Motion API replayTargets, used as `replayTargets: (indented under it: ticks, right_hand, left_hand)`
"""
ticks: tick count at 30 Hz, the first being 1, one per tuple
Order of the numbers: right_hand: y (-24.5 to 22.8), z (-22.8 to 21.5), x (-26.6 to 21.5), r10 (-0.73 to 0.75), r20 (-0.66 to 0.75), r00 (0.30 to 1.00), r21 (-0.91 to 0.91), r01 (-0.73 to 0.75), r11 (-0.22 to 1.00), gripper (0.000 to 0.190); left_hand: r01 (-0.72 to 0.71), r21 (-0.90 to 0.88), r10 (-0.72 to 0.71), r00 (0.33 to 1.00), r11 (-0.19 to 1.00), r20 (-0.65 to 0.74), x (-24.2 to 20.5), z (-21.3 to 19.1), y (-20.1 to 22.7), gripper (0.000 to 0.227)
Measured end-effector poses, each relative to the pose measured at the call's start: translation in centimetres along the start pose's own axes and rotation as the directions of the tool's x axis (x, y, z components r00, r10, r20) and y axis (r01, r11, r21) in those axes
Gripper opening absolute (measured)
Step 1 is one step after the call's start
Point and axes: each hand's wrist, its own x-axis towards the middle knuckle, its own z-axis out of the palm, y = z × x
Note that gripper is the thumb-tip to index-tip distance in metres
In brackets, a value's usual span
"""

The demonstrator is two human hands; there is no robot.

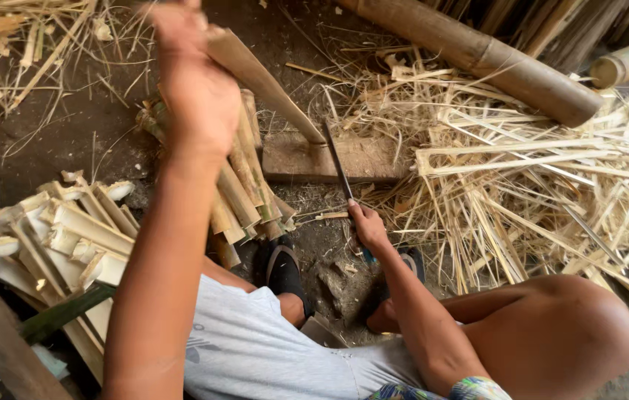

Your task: The person splits bamboo stalks into thin strips using a machete. They repeatedly strike the bamboo against a wooden block to separate it into smaller pieces.

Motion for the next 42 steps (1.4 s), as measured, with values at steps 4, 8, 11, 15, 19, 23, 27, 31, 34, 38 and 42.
replayTargets:
  ticks: [4,8,11,15,19,23,27,31,34,38,42]
  right_hand:
    - [0.1,1.2,-0.9,-0.214,0.000,0.977,0.013,0.214,0.977,0.063]
    - [0.6,2.0,-2.5,-0.103,0.035,0.994,0.165,0.096,0.982,0.056]
    - [0.9,2.4,-1.9,-0.072,0.028,0.997,0.214,0.064,0.975,0.053]
    - [0.8,0.8,-1.7,-0.008,0.188,0.982,0.366,-0.063,0.929,0.048]
    - [0.4,-0.1,-2.2,0.054,0.233,0.971,0.395,-0.146,0.907,0.047]
    - [0.4,1.0,-2.4,0.025,0.196,0.980,0.399,-0.103,0.911,0.049]
    - [-0.3,1.6,-2.9,0.063,0.071,0.995,0.302,-0.082,0.950,0.053]
    - [-4.4,2.3,-5.1,-0.009,-0.039,0.999,0.025,0.010,1.000,0.064]
    - [-10.5,2.8,-8.3,-0.083,0.016,0.996,-0.060,0.084,0.995,0.063]
    - [-14.4,2.1,-13.1,-0.560,0.094,0.823,-0.045,0.566,0.823,0.062]
    - [-11.5,4.4,-7.3,-0.386,0.036,0.922,-0.064,0.388,0.919,0.067]
  left_hand:
    - [0.653,0.054,-0.564,0.689,0.755,-0.455,-1.9,-2.6,-3.2,0.082]
    - [0.962,0.265,-0.989,0.091,0.058,-0.116,-9.3,-2.9,-10.9,0.082]
    - [0.925,0.369,-0.927,0.210,0.087,-0.310,-10.9,-1.7,-15.4,0.042]
    - [0.756,0.498,-0.729,0.612,0.425,-0.307,-7.1,-1.2,-14.2,0.040]
    - [0.523,0.531,-0.472,0.847,0.666,-0.244,-3.0,-1.5,-13.6,0.040]
    - [0.366,0.616,-0.253,0.930,0.697,-0.266,-3.1,-3.6,-15.0,0.022]
    - [0.362,0.616,-0.161,0.920,0.699,-0.358,-3.8,-2.4,-13.6,0.032]
    - [-0.221,0.523,0.348,0.924,0.823,-0.158,0.7,-0.5,-6.3,0.044]
    - [-0.306,0.460,0.423,0.889,0.834,-0.176,1.2,1.1,-2.6,0.052]
    - [-0.249,0.406,0.320,0.940,0.879,-0.116,-1.5,1.3,-0.7,0.061]
    - [-0.262,0.363,0.330,0.933,0.894,-0.141,-0.9,0.6,-0.8,0.061]
